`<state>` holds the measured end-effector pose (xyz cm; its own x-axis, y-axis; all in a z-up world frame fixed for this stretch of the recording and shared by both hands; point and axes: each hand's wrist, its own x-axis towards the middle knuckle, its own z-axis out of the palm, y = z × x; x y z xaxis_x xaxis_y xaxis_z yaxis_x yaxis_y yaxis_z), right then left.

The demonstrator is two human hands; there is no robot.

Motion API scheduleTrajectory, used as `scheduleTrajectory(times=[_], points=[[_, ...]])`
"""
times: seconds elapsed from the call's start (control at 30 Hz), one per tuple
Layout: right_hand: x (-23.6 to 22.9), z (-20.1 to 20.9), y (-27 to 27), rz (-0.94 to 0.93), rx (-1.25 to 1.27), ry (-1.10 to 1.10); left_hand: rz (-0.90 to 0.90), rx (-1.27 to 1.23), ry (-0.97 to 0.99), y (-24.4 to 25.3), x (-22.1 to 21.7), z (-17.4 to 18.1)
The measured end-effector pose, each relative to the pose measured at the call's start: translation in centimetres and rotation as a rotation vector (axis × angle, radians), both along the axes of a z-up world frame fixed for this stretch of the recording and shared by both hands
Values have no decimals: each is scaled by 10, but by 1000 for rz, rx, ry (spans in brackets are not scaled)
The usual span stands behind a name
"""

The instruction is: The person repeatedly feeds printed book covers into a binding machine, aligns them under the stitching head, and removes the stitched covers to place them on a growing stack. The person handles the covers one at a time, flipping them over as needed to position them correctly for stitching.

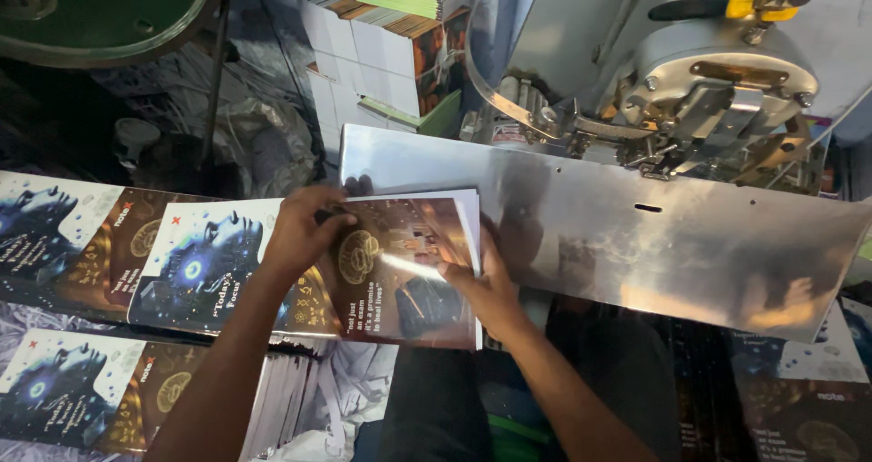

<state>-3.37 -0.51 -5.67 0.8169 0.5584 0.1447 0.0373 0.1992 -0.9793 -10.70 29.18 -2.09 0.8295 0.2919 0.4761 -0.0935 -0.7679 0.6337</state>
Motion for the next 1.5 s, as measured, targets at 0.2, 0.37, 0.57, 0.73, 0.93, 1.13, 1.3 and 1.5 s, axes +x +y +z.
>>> scheduleTrajectory(times=[0.2, 0.37, 0.57, 0.73, 0.93, 1.13, 1.3, 1.5], points=[[-10, -8, -25, 10, -55, -139, 48, -110, 30, 3, -5, 0], [-19, -26, -35, 189, -228, 212, 22, -105, -7, -1, -5, 0], [-32, -28, -27, 146, -76, 235, -44, 15, -69, -4, -6, 7], [-39, -16, -26, 75, 3, 283, -78, -11, 117, -2, -5, 33], [-37, 12, -44, 41, 80, 447, -18, 176, 361, 24, -12, 70], [-25, 23, -86, 32, 106, 480, 272, 303, 829, 93, -48, 94], [-15, 14, -106, -19, 166, 521, 335, 255, 856, 143, -75, 92], [-10, 7, -111, -63, 202, 568, 446, -223, 605, 166, -117, 77]])
